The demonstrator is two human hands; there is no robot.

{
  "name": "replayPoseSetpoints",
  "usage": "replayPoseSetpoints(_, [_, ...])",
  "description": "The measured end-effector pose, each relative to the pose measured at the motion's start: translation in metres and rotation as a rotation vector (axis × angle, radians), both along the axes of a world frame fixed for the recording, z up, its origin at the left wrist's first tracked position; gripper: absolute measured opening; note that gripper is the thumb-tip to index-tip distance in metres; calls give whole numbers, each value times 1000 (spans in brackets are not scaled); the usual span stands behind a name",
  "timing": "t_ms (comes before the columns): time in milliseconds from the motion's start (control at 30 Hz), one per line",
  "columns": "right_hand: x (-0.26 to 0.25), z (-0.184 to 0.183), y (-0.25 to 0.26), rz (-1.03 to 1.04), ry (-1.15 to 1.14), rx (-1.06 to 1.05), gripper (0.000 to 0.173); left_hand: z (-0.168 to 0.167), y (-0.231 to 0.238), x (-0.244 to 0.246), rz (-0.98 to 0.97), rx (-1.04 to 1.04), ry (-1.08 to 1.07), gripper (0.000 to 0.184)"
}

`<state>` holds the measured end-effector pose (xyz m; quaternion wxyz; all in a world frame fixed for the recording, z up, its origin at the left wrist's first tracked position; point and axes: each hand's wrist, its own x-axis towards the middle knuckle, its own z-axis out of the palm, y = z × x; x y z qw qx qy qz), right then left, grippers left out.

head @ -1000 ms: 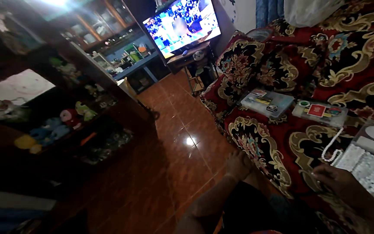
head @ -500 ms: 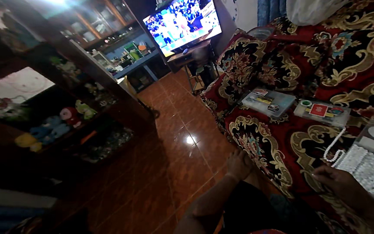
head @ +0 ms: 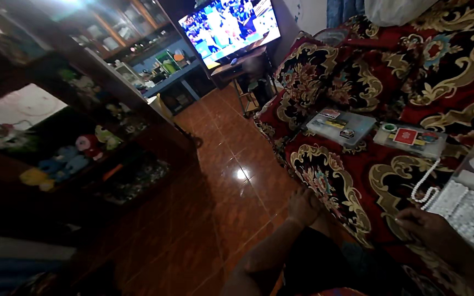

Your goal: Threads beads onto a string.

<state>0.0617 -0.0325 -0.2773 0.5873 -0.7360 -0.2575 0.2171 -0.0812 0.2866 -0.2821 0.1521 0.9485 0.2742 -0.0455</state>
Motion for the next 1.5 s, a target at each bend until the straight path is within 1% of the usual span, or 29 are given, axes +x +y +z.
replayPoseSetpoints(267, [-1,-2,1,-13,12,15,11,1,-1,0,-4,10,10,61])
replayPoseSetpoints(567, [-2,-1,2,-10,73,58,8,-3,0,0,-8,16,-9,60])
replayPoseSetpoints(867, [-2,-1,3,-8,31,30,8,-2,0,1,-7,32,3,60])
replayPoseSetpoints(1000, [-2,1,2,21,-19,6,11,-1,1,1,-8,9,18,61])
replayPoseSetpoints(1500, [-1,3,5,11,23,-18,9,1,0,4,-1,21,33,59])
